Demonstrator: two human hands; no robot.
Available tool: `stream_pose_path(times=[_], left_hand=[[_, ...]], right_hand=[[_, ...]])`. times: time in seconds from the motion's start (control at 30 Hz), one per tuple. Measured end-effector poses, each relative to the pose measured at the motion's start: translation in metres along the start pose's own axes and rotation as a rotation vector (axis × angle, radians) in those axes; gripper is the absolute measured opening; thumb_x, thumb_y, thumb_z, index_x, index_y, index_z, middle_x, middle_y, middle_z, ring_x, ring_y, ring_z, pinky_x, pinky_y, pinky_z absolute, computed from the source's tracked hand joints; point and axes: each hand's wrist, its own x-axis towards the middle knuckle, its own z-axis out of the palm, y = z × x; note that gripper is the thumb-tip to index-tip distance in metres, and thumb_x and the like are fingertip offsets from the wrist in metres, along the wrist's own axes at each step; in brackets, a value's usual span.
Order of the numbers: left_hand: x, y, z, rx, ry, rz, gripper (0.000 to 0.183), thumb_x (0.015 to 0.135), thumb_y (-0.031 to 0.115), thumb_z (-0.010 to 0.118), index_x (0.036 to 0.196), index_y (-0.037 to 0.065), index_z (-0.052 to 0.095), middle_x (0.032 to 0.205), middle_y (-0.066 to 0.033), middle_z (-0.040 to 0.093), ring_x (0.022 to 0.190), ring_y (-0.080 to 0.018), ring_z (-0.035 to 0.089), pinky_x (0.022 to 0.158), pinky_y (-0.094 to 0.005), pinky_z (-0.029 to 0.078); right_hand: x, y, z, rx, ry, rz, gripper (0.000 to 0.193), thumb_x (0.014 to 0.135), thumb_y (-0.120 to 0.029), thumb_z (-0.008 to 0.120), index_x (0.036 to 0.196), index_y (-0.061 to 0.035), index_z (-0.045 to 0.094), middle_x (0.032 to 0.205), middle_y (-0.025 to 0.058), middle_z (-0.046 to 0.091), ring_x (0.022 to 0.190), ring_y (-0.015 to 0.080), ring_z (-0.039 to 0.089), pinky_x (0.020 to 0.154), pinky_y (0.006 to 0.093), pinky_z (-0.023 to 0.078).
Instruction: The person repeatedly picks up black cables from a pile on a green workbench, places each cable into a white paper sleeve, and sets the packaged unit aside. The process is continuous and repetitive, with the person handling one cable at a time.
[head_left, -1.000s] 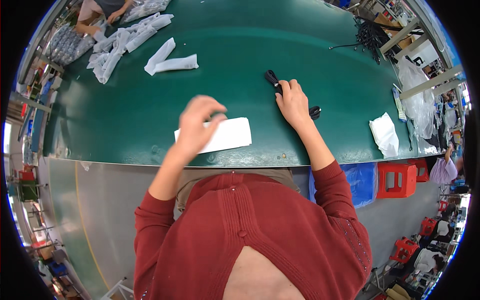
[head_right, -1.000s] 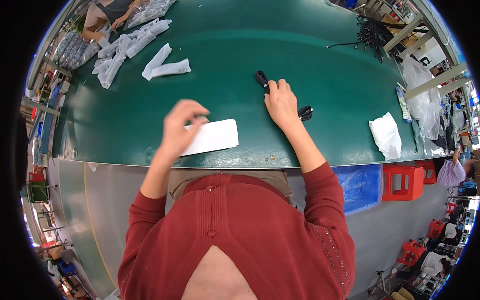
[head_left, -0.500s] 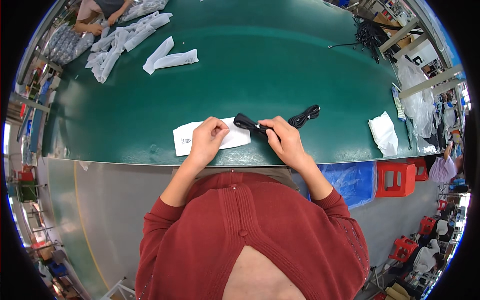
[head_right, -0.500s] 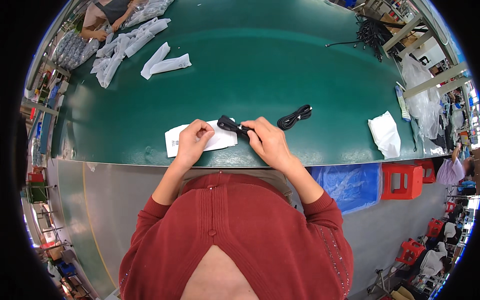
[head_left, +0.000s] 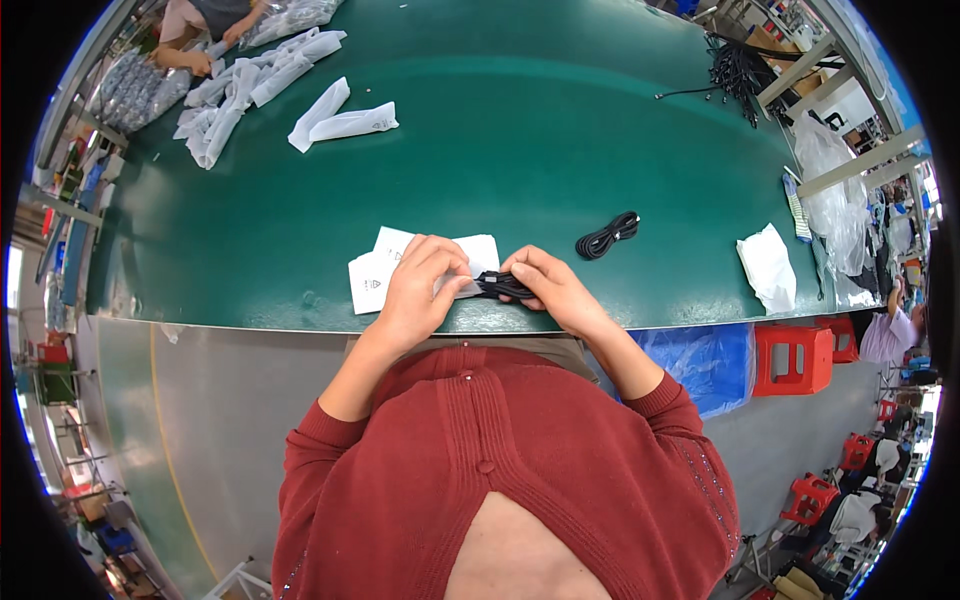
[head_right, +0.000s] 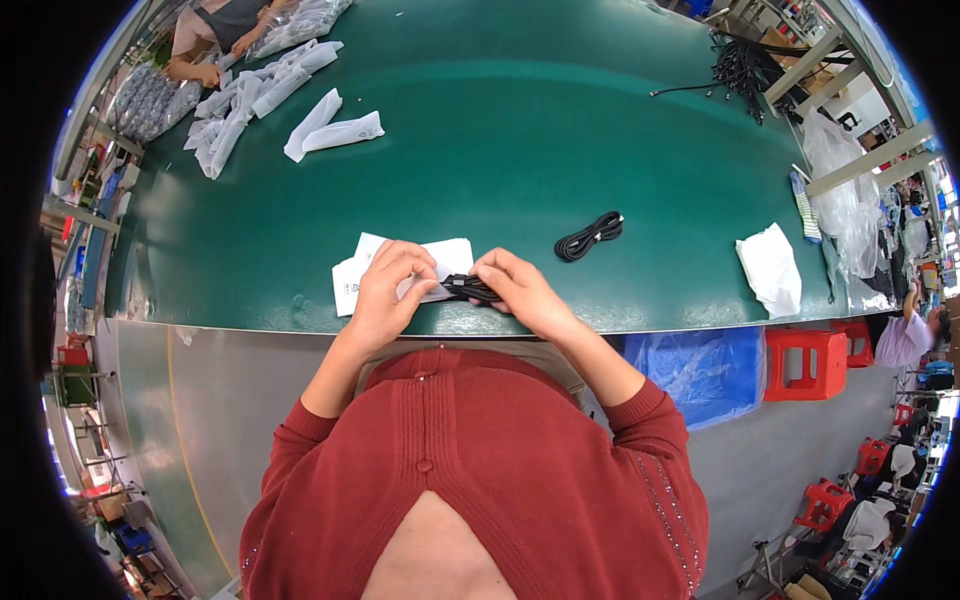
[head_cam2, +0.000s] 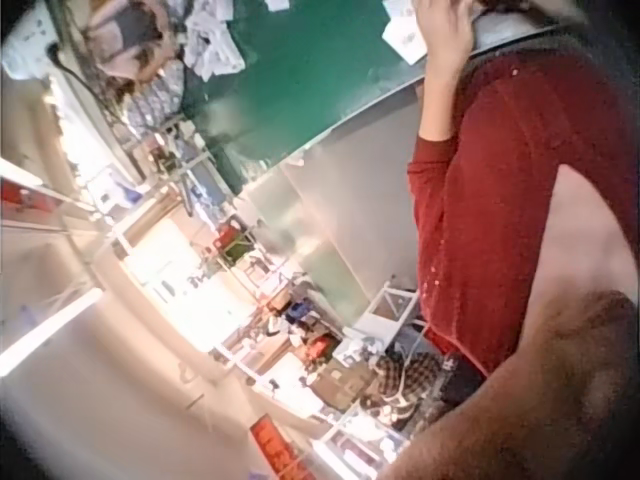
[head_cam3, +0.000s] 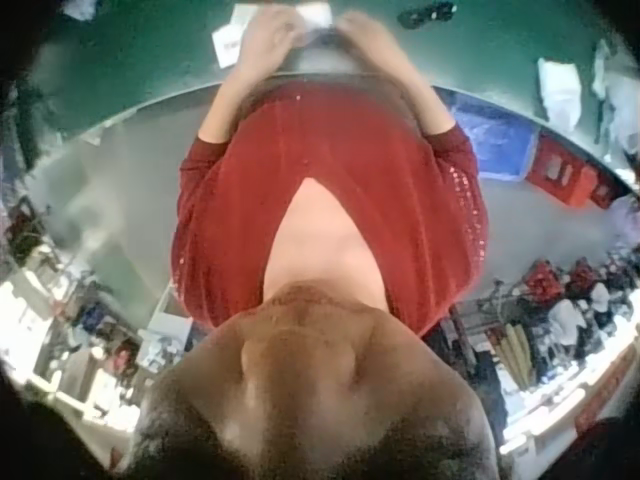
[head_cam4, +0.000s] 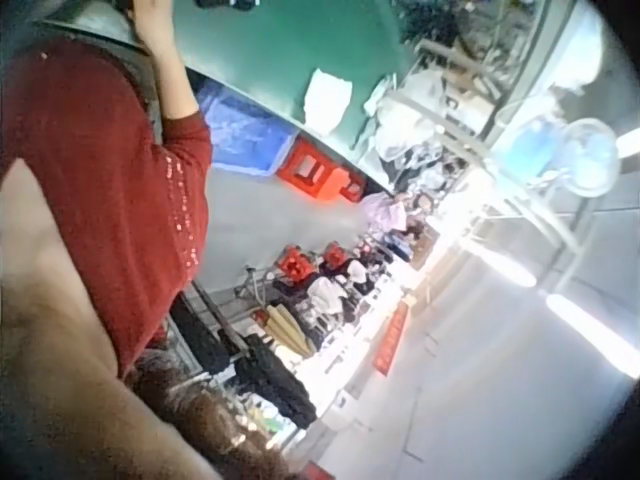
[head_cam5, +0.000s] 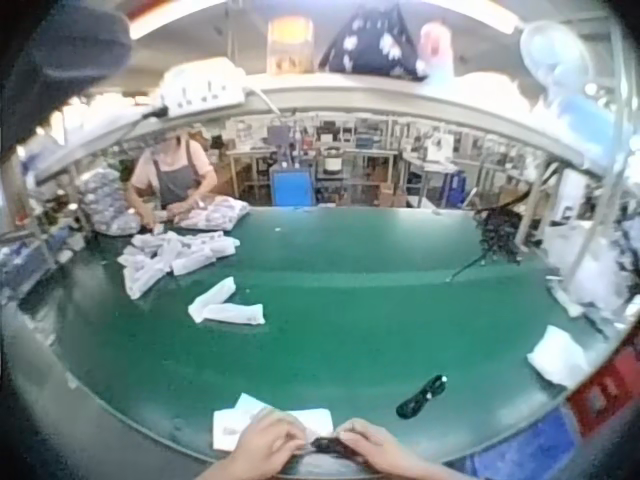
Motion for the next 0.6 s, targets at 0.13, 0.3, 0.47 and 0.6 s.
stream_pose_path(times=[0.13, 0.3, 0.47, 0.6], left_hand=[[0.004, 0.006, -0.005, 0.042, 0.029, -0.066, 0.008, 0.080, 0.002, 0.069, 0.084, 0.004, 0.062, 0.099, -0.0059, 0.063, 0.094, -0.0224, 0.055, 0.075, -0.0331, 0.046], [0.012, 0.017, -0.015, -0.111, 0.019, -0.227, 0.008, 0.081, 0.003, 0.069, 0.083, 0.004, 0.061, 0.098, -0.0066, 0.062, 0.089, -0.0200, 0.056, 0.079, -0.0308, 0.045], [0.020, 0.004, -0.029, -0.607, 0.083, -0.265, 0.006, 0.089, 0.007, 0.066, 0.089, 0.001, 0.064, 0.099, -0.0050, 0.061, 0.092, -0.0104, 0.054, 0.079, -0.0250, 0.044], [0.068, -0.029, -0.097, -0.765, 0.409, -0.267, 0.013, 0.094, 0.013, 0.062, 0.101, 0.002, 0.066, 0.081, 0.0022, 0.059, 0.063, -0.0047, 0.042, 0.057, -0.0208, 0.033]], right_hand=[[-0.001, -0.009, 0.021, -0.414, 0.126, -0.540, 0.018, 0.093, -0.008, 0.061, 0.110, -0.0052, 0.068, 0.100, 0.0085, 0.061, 0.085, 0.0143, 0.058, 0.075, 0.0272, 0.049], [0.004, -0.013, 0.034, -0.444, 0.177, -0.827, 0.025, 0.084, 0.001, 0.069, 0.108, -0.0074, 0.072, 0.110, 0.0120, 0.055, 0.087, 0.0199, 0.060, 0.076, 0.0306, 0.052], [0.010, -0.022, 0.037, -0.387, 0.356, -0.960, 0.028, 0.081, 0.001, 0.071, 0.109, -0.0020, 0.064, 0.110, 0.0147, 0.055, 0.082, 0.0179, 0.059, 0.071, 0.0287, 0.051], [0.009, -0.037, 0.010, -0.698, 0.659, -0.711, 0.023, 0.088, -0.008, 0.066, 0.111, -0.0064, 0.064, 0.095, 0.0122, 0.060, 0.072, 0.0191, 0.059, 0.062, 0.0310, 0.050]])
